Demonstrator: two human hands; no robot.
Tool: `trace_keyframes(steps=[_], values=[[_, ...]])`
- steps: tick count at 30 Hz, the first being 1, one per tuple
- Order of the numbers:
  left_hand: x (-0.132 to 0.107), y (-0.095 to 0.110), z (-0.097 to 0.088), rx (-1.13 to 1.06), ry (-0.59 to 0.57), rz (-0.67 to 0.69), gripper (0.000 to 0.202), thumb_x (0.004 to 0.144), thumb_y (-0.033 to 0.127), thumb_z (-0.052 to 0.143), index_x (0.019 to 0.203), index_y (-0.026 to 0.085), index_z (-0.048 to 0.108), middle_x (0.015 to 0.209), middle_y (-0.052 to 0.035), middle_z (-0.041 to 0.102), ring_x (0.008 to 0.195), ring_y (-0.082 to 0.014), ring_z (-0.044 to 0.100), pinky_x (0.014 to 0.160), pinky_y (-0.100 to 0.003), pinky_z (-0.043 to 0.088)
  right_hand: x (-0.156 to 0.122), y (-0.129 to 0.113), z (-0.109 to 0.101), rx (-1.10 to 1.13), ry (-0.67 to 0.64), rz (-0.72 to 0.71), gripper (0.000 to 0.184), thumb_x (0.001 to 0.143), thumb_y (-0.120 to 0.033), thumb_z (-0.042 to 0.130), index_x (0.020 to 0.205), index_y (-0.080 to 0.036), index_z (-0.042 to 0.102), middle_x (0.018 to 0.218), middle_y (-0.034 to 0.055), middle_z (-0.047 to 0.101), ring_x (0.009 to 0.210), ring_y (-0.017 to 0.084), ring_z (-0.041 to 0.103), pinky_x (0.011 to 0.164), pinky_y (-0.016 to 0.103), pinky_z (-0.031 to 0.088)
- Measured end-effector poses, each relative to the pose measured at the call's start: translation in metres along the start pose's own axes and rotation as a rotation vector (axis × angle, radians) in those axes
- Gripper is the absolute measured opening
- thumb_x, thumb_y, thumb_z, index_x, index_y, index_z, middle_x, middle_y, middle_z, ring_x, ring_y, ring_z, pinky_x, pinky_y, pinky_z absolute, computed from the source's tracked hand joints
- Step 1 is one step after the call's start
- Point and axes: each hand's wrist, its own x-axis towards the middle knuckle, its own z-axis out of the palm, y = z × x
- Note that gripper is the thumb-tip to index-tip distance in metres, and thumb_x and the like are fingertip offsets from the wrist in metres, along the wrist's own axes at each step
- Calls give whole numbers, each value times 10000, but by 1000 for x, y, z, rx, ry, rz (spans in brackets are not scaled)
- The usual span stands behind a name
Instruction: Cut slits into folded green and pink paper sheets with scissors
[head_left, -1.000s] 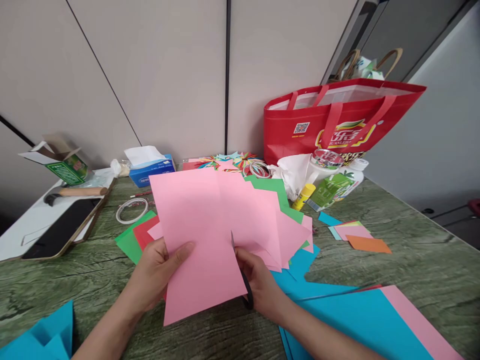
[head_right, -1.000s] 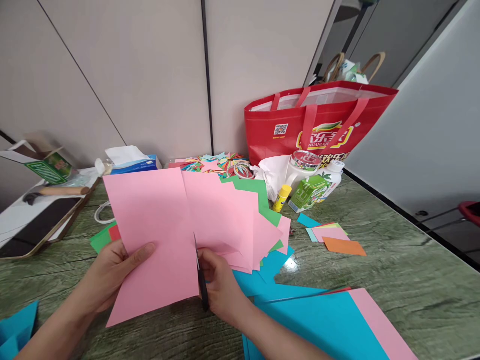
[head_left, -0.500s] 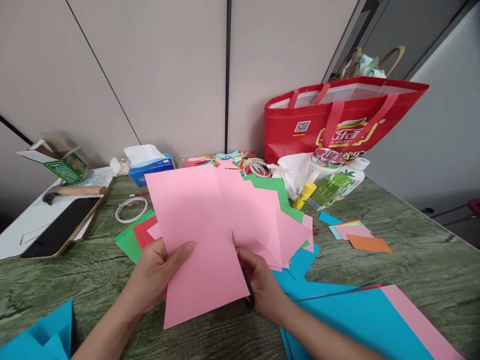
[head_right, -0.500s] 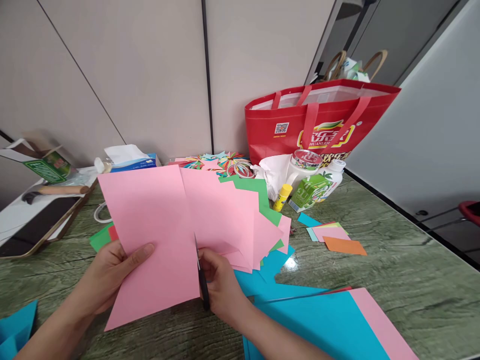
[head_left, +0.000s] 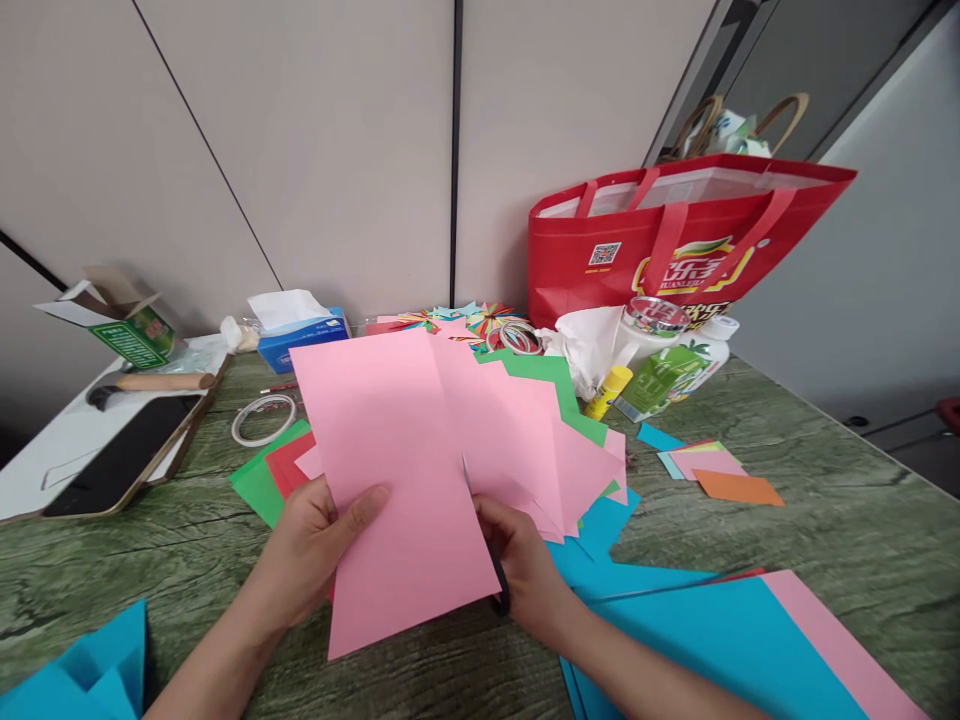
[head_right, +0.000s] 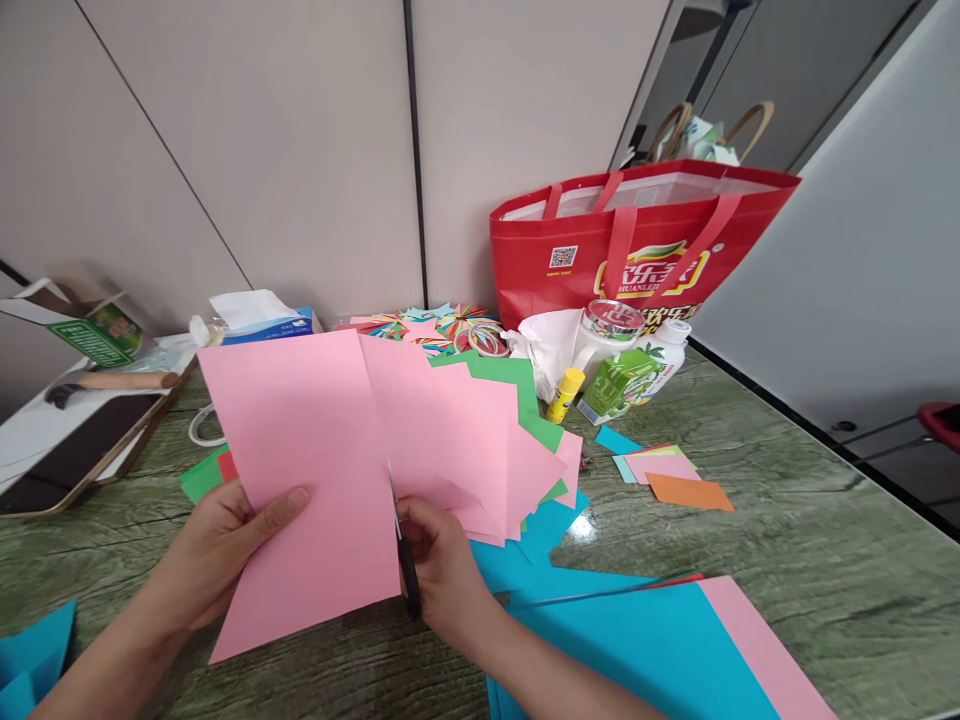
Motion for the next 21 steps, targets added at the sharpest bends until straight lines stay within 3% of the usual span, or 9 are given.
trace_keyframes(steps=[14,21], values=[[0,3,4,-21,19,-21,248,636,326,694,792,141,635,674,-62,708,553,-182,626,483,-269,505,0,3,1,0,58,6,329,456,-258,810,751,-196,677,626,-22,655,545,118,558,510,205,441],[1,4,5,-38,10,-17,245,636,323,695,793,145,634,666,-57,708,547,-181,629,480,-268,508,0,4,2,-28,73,23,246,518,-310,771,715,-200,674,577,-36,617,415,82,487,375,187,404]])
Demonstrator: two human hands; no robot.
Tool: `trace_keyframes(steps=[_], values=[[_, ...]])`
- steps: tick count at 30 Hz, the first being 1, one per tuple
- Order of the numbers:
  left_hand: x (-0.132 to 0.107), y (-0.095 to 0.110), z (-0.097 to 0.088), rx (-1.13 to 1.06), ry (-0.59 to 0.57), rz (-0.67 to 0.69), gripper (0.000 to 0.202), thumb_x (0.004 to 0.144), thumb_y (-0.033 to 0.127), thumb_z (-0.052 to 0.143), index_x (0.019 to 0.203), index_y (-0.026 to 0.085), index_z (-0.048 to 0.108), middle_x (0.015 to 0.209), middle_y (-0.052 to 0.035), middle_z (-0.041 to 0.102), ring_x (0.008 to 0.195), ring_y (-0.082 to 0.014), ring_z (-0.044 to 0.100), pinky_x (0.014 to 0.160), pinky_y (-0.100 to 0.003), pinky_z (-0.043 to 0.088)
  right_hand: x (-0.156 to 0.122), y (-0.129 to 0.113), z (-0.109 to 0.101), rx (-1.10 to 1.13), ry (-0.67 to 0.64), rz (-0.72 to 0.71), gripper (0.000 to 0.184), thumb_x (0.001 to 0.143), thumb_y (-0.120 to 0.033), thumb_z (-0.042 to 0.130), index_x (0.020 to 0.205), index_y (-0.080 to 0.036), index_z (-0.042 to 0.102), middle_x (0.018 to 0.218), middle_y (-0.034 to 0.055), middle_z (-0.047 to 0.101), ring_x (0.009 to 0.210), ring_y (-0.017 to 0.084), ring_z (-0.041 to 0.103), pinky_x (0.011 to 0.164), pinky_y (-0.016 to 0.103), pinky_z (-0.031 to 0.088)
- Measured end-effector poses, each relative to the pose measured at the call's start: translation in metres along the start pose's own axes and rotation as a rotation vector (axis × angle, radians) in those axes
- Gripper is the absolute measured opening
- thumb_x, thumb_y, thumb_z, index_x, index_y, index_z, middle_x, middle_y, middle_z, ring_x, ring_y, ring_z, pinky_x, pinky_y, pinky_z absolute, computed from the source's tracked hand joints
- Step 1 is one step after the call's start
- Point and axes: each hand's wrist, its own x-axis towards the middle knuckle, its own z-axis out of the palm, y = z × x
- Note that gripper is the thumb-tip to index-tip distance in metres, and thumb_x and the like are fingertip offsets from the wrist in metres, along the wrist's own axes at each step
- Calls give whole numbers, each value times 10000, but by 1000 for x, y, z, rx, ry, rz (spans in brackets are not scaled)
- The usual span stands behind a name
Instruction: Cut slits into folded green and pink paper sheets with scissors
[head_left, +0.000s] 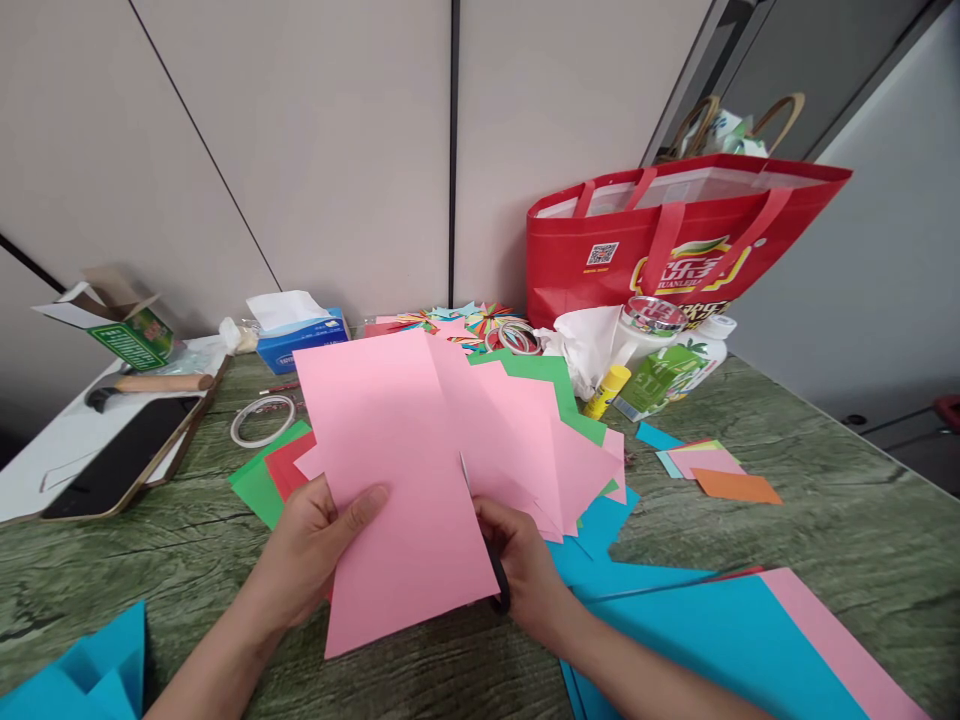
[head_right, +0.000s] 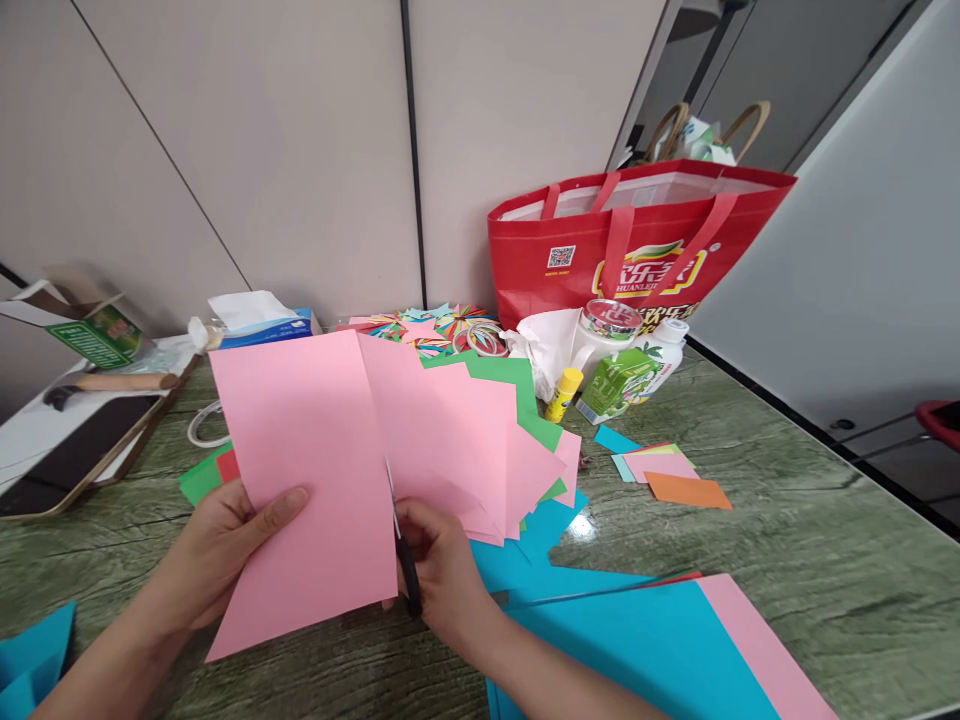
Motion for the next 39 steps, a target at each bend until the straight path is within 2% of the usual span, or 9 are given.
trace_keyframes(steps=[4,7,9,14,27,34,39], values=[[0,0,-1,-6,-2,4,235,636,319,695,789,152,634,670,-53,710,538,-176,626,480,-267,508,0,0,0,38,-41,59,254,561,-333,744,754,-193,658,522,-51,581,348,68,452,325,178,382],[-1,-1,-2,1,-9,-3,235,644,328,688,790,153,631,664,-54,708,536,-177,626,471,-264,503,0,-2,-2,10,-52,-5,295,521,-258,778,773,-189,642,626,-27,633,488,103,545,492,213,462],[-1,-2,-2,13,-30,-13,235,654,334,678,795,153,628,664,-55,708,538,-176,626,469,-260,498,1,-4,-4,-22,-47,-49,329,505,-205,790,791,-188,629,712,-4,655,629,139,590,605,237,471],[0,-3,-1,38,-73,-29,241,658,338,674,802,153,621,667,-59,708,538,-171,624,467,-251,491,4,-6,-8,-73,-38,-104,324,549,-172,769,830,-189,608,816,20,659,765,165,601,694,251,466],[-2,0,2,-57,-59,-97,235,650,295,691,824,158,612,702,-58,712,519,-162,629,477,-249,497,2,-5,-6,-89,-81,-86,341,553,-298,764,818,-178,585,827,50,667,840,215,598,660,278,487],[-2,0,2,-70,-68,-103,220,674,286,674,833,154,598,709,-62,711,538,-165,636,493,-254,498,3,-8,-3,-22,-88,-83,325,528,-282,780,767,-174,588,773,32,674,781,195,609,604,245,472],[-2,0,1,-81,-77,-110,232,668,286,678,841,152,601,714,-66,710,550,-174,638,499,-264,500,3,-6,-4,-52,-78,-83,322,528,-297,780,756,-173,590,742,28,670,741,182,605,578,233,460]])
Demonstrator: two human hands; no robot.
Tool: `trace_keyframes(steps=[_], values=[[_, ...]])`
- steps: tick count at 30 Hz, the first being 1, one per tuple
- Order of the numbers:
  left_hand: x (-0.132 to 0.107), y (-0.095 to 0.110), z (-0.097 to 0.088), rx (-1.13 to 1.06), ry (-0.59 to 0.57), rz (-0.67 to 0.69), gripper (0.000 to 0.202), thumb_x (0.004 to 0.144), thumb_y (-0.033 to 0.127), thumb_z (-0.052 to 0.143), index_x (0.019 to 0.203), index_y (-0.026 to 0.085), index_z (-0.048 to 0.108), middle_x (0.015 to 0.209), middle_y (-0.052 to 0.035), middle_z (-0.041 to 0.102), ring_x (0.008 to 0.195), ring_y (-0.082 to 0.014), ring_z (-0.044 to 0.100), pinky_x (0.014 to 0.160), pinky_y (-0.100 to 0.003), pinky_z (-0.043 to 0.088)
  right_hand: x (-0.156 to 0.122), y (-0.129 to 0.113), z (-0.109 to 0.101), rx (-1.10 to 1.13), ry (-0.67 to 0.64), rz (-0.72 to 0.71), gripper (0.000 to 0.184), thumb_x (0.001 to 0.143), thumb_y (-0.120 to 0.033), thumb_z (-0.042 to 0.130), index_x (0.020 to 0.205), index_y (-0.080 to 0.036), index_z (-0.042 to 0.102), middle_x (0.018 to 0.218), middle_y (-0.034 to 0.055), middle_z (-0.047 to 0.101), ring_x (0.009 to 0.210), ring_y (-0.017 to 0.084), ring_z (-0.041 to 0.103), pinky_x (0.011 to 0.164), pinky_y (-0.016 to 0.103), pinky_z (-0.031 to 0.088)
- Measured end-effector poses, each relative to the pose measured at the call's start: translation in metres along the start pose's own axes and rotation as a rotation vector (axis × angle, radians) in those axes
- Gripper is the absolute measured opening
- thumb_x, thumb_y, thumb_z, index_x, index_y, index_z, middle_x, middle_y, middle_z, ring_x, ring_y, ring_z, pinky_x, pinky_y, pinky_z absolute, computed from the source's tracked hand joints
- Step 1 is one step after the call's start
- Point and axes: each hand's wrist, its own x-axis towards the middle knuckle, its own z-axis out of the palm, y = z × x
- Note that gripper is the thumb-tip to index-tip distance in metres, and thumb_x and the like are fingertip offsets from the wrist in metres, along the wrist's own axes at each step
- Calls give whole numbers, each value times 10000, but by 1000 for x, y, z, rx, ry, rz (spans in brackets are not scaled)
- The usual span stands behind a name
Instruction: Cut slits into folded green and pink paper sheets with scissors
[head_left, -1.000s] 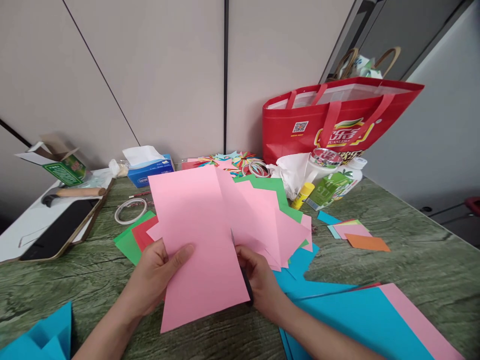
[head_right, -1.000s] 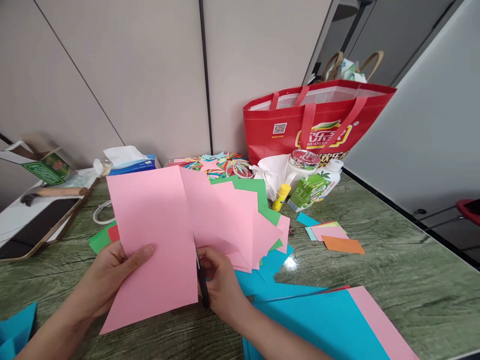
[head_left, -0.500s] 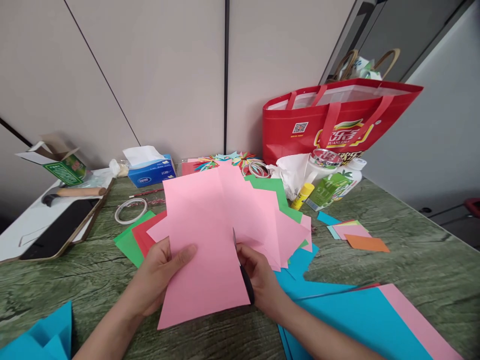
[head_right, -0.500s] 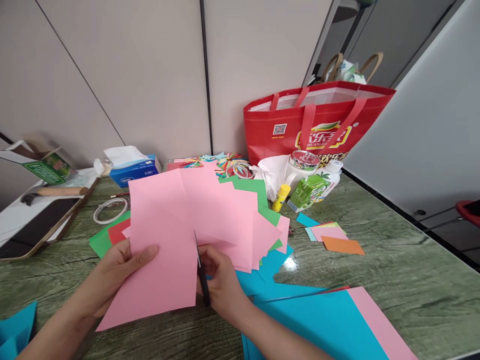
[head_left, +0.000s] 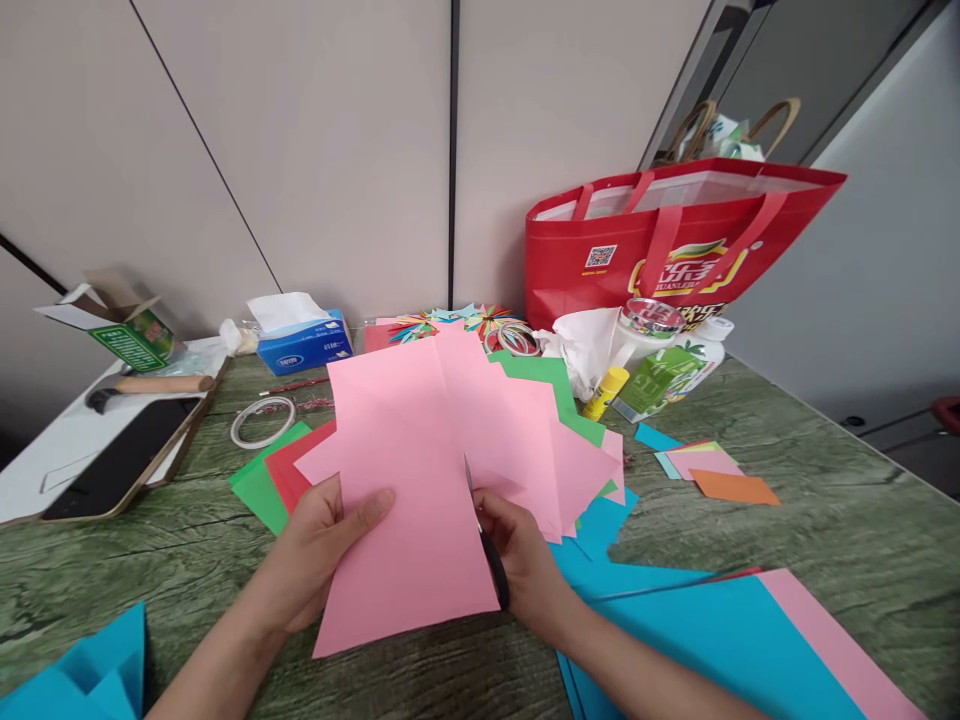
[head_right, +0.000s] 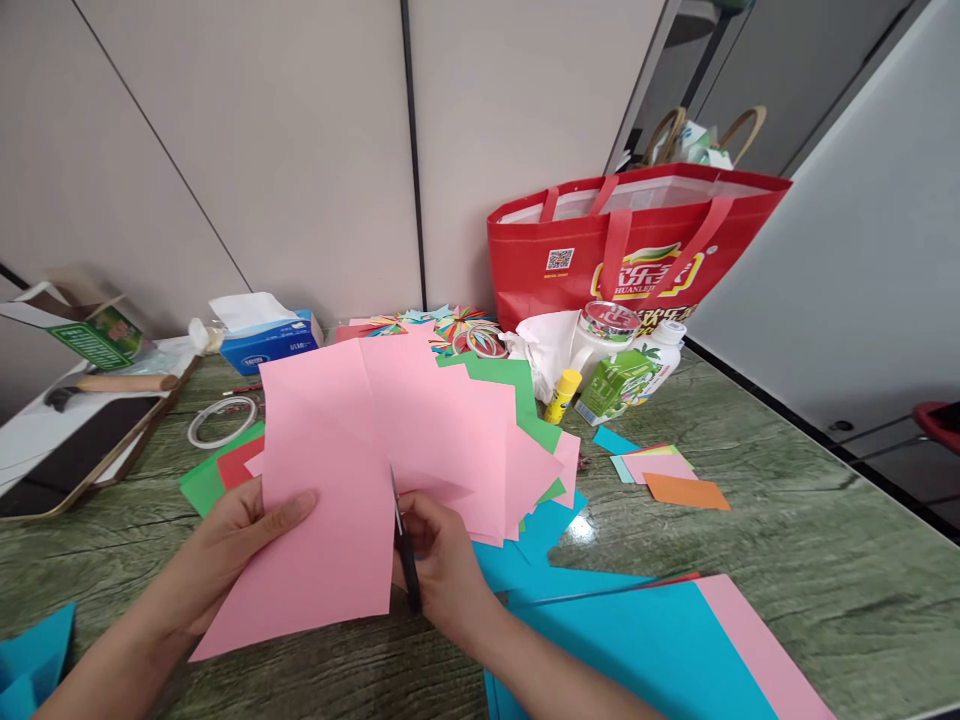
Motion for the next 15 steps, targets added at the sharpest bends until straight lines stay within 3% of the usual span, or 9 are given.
trace_keyframes(steps=[4,10,15], values=[[0,2,0,-2,15,-9,240,648,290,693,825,152,606,716,-68,711,544,-174,635,492,-263,498,-1,3,-2,-31,7,10,342,527,-325,777,772,-177,589,755,37,667,718,178,597,576,241,468],[-1,1,0,7,7,-7,290,639,302,698,877,163,610,727,-62,714,562,-188,646,507,-280,512,0,3,-5,-58,-2,-14,394,515,-294,789,833,-182,586,844,50,658,750,188,604,715,303,482],[-1,1,0,7,17,-17,418,617,332,711,981,163,590,733,-71,717,545,-192,647,493,-283,512,1,4,-5,-73,-1,-13,388,510,-310,788,815,-179,586,810,47,663,721,186,608,683,298,490]])
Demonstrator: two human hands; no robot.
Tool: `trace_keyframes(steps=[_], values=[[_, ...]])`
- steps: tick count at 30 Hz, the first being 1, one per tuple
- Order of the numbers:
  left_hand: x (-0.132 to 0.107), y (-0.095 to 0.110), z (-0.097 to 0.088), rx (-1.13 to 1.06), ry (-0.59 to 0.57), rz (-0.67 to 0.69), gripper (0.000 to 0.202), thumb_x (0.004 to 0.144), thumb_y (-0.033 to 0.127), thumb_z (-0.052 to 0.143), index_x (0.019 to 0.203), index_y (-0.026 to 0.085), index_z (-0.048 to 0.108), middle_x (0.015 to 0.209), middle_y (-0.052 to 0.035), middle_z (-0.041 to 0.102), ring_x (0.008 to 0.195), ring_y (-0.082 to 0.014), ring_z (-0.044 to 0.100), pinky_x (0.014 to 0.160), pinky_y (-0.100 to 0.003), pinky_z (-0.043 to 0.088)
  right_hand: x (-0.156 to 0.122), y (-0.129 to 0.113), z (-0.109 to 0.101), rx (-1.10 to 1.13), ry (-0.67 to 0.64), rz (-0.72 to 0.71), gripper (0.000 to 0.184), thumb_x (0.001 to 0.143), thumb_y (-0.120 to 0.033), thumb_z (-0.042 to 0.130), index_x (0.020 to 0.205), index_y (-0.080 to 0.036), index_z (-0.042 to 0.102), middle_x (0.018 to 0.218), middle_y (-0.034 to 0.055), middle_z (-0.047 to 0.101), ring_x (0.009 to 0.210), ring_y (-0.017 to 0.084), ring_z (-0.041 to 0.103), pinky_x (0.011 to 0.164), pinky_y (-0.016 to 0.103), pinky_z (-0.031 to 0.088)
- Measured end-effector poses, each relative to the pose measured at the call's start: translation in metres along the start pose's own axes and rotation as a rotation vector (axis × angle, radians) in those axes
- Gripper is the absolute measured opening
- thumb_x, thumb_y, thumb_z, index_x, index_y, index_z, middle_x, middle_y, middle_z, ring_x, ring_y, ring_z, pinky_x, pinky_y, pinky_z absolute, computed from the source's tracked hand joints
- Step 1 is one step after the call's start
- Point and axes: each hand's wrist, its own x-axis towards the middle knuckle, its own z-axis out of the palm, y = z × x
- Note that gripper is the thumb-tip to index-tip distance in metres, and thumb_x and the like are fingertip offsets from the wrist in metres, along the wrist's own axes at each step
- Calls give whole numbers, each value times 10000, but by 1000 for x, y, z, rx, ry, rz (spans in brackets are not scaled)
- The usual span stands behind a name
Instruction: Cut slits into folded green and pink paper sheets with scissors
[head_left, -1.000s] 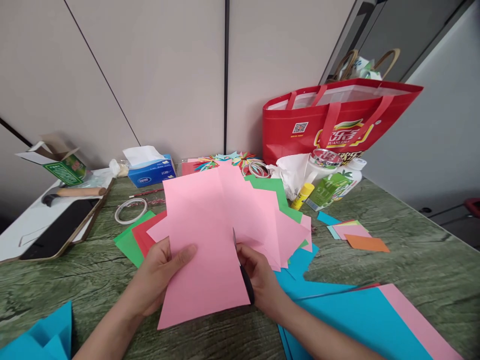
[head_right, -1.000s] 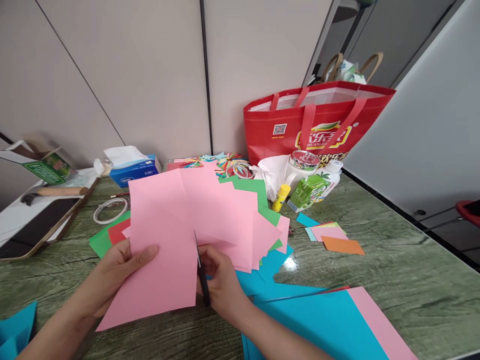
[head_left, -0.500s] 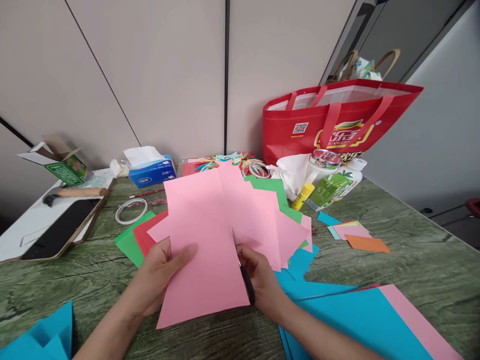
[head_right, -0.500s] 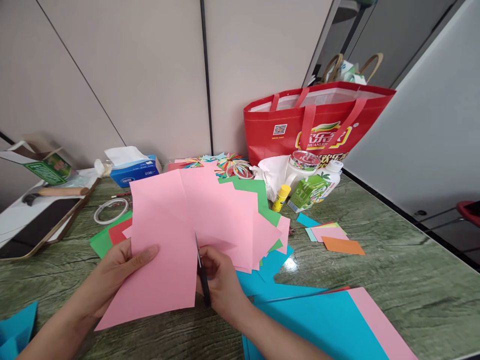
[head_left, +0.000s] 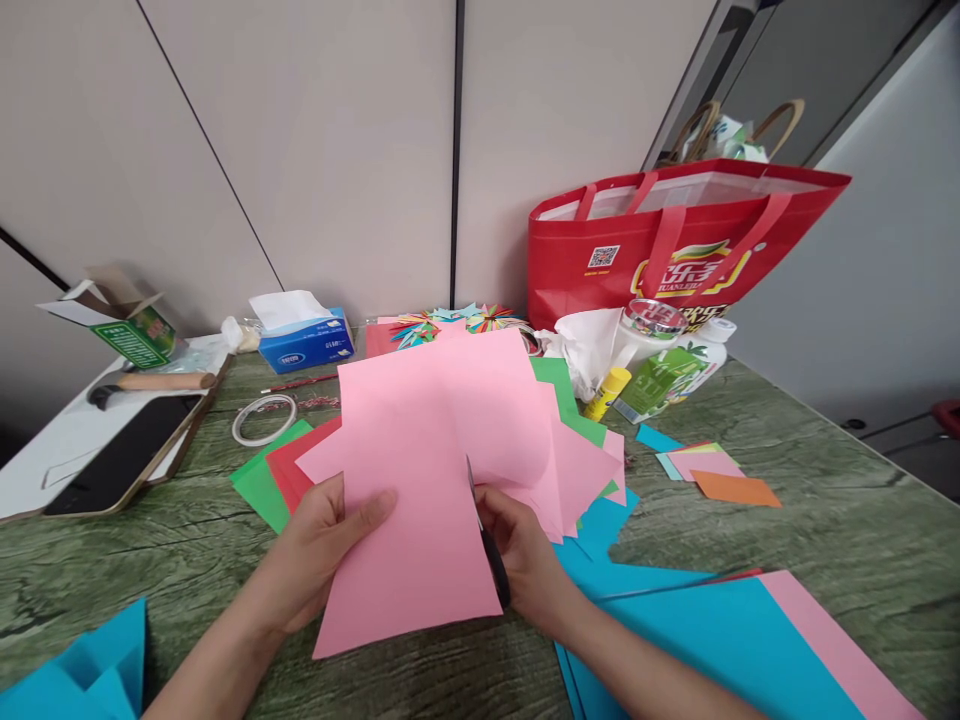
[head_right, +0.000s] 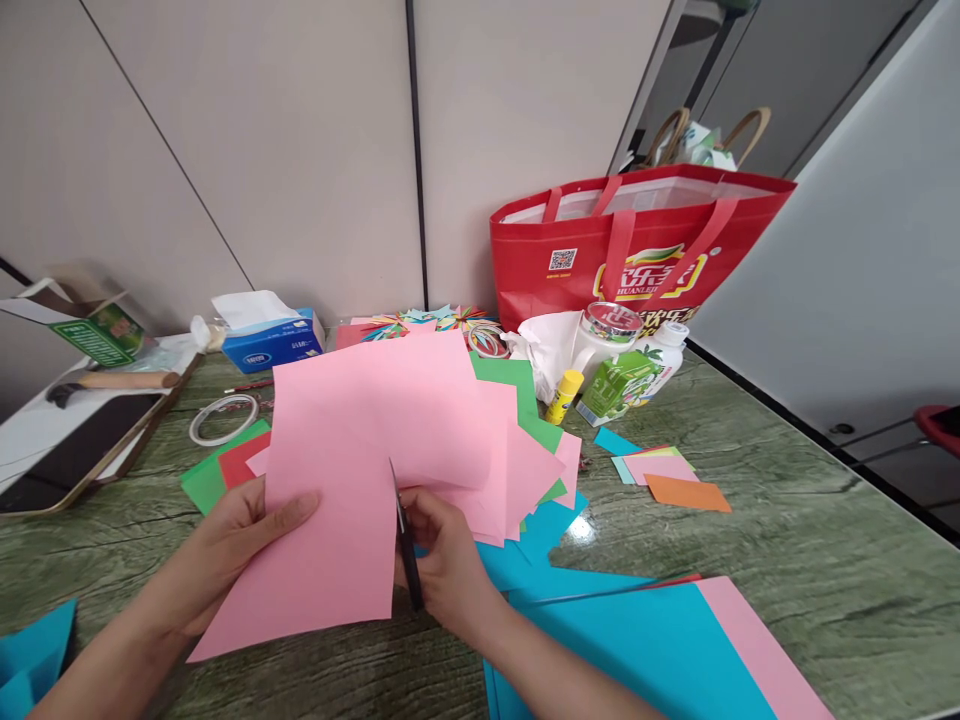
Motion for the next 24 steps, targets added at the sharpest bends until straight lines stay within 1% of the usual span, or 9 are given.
trace_keyframes(steps=[5,9,16,20,22,24], values=[[-1,1,0,2,-15,11,422,625,358,699,983,164,589,735,-71,718,535,-187,645,493,-282,514,-1,0,1,22,-8,-8,347,531,-288,779,801,-178,591,787,37,664,739,187,605,645,273,479],[-2,1,1,2,-11,17,407,635,332,698,990,163,589,742,-73,718,538,-183,643,488,-275,509,-1,-3,2,21,-26,8,320,560,-306,759,806,-182,596,788,32,665,764,192,599,613,261,472],[-2,1,1,-4,-11,2,381,633,305,702,974,168,604,717,-63,717,530,-186,643,478,-273,506,-1,-6,3,17,-3,21,318,537,-333,766,767,-185,603,697,10,656,672,169,589,542,237,453],[-2,3,1,-9,15,2,309,645,278,698,918,159,616,641,-45,705,493,-155,625,458,-237,492,-1,-5,2,11,-14,13,310,547,-333,762,768,-185,603,698,10,658,674,169,591,560,241,458],[-2,5,2,-1,20,3,304,649,279,695,913,149,617,604,-43,696,453,-139,607,420,-212,470,-1,-5,1,19,-32,8,321,547,-301,769,795,-183,602,718,16,662,673,169,596,597,251,465],[-2,6,2,4,15,-1,310,650,281,695,918,144,616,617,-52,699,450,-139,605,406,-205,459,-1,-4,1,29,-45,-1,337,549,-264,774,828,-183,603,749,21,665,674,168,601,635,263,468]])
